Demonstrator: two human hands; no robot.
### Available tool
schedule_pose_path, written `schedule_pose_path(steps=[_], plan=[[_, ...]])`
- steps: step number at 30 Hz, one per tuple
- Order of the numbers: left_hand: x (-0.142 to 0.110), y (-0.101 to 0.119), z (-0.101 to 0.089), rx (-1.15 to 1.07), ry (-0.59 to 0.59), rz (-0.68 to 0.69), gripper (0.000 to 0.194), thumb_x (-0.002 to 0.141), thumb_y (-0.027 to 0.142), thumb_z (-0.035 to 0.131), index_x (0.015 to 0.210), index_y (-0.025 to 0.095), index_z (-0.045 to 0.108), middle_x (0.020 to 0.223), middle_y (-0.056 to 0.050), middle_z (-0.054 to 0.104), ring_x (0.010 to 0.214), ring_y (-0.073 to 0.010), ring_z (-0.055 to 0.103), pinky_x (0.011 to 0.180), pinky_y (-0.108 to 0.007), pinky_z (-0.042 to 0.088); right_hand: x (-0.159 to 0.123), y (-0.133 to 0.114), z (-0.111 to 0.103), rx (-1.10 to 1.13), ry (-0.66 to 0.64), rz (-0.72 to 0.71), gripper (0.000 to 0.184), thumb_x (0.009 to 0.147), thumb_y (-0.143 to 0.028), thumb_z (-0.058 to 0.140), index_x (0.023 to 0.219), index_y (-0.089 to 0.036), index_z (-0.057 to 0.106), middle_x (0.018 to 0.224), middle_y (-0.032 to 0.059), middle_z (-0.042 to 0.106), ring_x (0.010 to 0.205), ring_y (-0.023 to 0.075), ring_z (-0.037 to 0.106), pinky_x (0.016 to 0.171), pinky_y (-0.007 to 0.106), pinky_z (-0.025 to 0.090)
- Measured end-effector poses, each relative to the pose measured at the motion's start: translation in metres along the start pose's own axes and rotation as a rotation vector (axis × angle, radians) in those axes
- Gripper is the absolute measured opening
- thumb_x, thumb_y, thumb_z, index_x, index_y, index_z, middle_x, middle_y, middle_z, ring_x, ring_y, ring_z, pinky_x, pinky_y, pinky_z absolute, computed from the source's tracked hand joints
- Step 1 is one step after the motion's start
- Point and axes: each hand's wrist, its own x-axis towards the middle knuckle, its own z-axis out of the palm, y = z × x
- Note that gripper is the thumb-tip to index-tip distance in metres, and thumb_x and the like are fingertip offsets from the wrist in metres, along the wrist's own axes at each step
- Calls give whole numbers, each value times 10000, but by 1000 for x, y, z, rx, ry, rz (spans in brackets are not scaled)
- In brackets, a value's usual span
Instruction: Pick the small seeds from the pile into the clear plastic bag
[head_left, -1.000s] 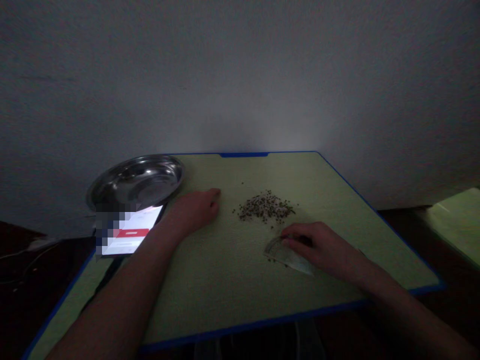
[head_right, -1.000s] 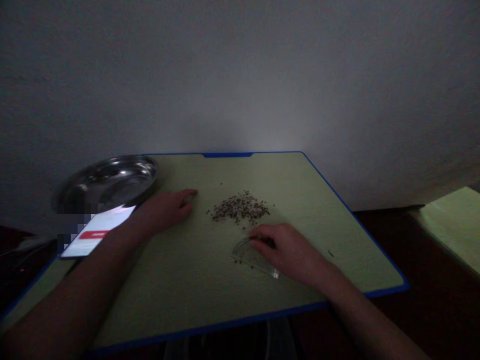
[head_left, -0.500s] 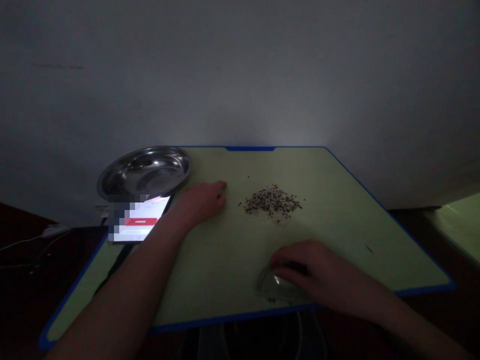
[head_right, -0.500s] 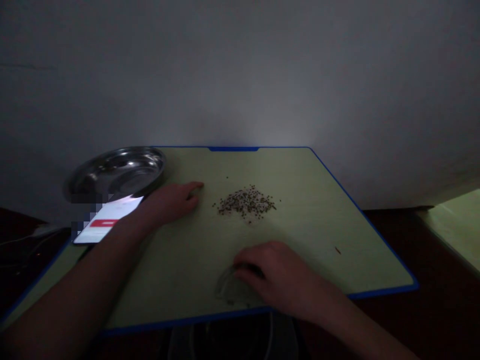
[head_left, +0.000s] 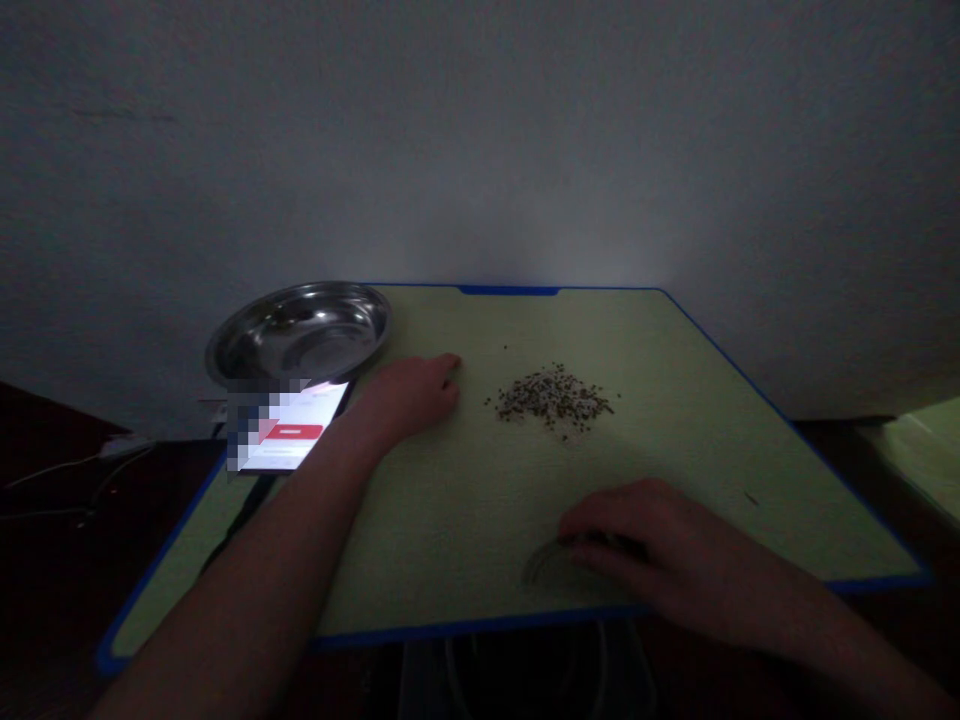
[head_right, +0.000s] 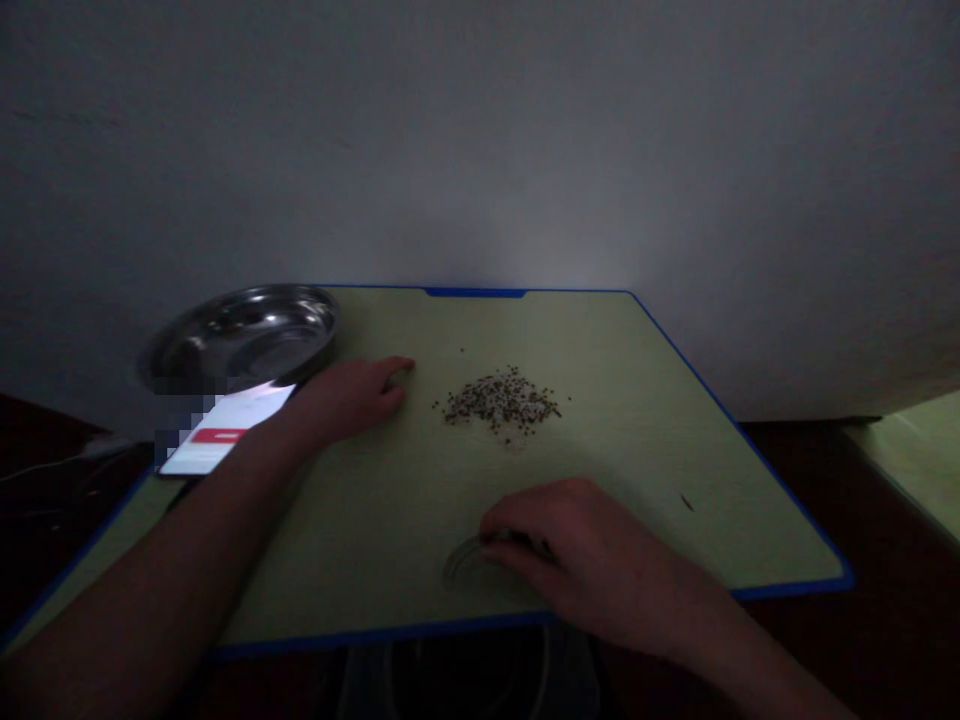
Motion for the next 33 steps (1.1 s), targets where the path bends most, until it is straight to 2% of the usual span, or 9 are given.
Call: schedule_pose_path(steps=[6,10,13,17,21,24,27,29,33], plan=[[-4,2,-4,-9,-13,-5,530,885,308,373,1389,211,506,1146,-147,710,957,-298,686,791,-391,506,7,23,-20,5,98,87,229,949,-345,528,843,-211,680,755,-8,684,671,129,604,612,253,426],[-4,0,-3,-22,-16,-9,518,888,288,386,1386,229,516,1158,-133,710,975,-285,682,812,-387,502,22,27,-20,-12,112,110,230,945,-311,518,795,-194,648,703,-12,636,631,119,560,578,247,388],[-1,-1,-2,-110,39,10,440,889,277,411,1284,258,602,1164,-95,710,979,-255,676,816,-358,493,39,24,-17,-39,96,101,182,919,-272,545,799,-191,653,696,-11,635,623,117,549,570,245,365],[1,-3,-3,-255,143,-5,299,881,326,478,1094,193,640,976,-82,731,818,-208,670,688,-302,475,58,26,-22,-165,118,94,159,897,-233,549,798,-183,663,707,8,649,620,130,543,567,257,341],[1,-5,-6,-249,130,10,228,890,318,463,930,188,646,902,-72,723,747,-188,646,654,-296,437,63,38,-41,-211,149,87,192,908,-254,521,796,-181,659,691,12,636,611,137,537,569,264,345],[1,-5,-8,-227,117,24,222,884,307,455,892,195,645,864,-60,716,709,-177,626,627,-290,406,64,53,-62,-101,245,118,245,917,-336,502,798,-180,649,693,19,628,619,143,539,571,266,380],[0,-4,-9,-223,106,44,218,875,297,449,861,192,641,849,-58,708,689,-173,613,610,-284,383,69,73,-86,55,359,235,259,869,-415,535,789,-183,616,692,23,611,578,134,537,531,259,408],[-1,-3,-11,-220,80,49,219,871,292,447,856,189,639,848,-59,706,686,-173,610,607,-282,375,75,87,-98,136,334,342,263,838,-443,556,767,-191,572,616,-1,572,464,108,494,447,246,386],[-1,-2,-14,-202,54,40,228,873,296,438,856,187,638,822,-58,698,667,-170,602,596,-279,360,83,112,-105,185,286,396,249,802,-415,585,803,-165,588,502,-18,539,403,112,496,410,246,407]])
